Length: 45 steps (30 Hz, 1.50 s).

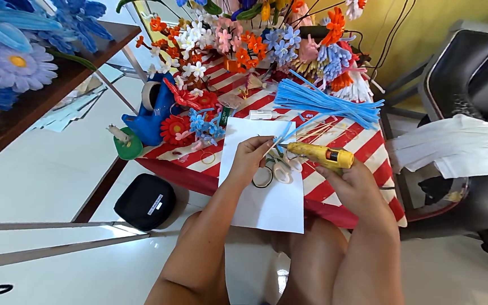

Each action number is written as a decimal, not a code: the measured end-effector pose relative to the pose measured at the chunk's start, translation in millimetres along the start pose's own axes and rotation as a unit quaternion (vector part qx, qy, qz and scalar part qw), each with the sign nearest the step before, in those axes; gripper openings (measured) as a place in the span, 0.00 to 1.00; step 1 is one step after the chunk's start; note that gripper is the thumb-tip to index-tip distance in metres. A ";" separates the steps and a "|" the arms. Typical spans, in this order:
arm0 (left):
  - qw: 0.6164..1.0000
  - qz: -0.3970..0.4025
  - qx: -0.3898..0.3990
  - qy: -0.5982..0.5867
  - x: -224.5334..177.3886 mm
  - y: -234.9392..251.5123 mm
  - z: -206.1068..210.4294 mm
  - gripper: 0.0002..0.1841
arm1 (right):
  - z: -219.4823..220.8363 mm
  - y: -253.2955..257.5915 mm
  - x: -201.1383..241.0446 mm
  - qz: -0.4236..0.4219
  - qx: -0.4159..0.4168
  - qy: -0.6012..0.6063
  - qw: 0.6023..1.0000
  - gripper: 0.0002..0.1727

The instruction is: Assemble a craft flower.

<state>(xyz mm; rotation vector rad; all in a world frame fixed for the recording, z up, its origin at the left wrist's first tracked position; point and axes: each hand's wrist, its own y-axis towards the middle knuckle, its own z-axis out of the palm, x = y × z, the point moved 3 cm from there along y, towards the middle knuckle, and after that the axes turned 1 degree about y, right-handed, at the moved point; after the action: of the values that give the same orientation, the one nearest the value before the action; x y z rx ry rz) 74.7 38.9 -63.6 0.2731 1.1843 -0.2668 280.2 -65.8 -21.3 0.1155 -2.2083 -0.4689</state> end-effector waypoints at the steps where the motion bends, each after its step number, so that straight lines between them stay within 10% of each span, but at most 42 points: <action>1: 1.000 0.000 0.000 0.001 -0.1 0.0 -0.1 0.10 | 0.0 0.0 0.1 -0.003 -0.001 -0.001 1.000 0.18; 45: 0.997 0.048 -0.052 0.028 -6.6 3.4 -15.7 0.09 | -2.8 0.6 -10.0 0.031 0.038 -0.036 0.998 0.19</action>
<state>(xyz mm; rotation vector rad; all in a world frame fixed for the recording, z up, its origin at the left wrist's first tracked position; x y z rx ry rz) 59.8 48.0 -62.7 0.2467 1.2330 -0.1133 288.7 -63.7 -26.8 0.0722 -2.2937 -0.3591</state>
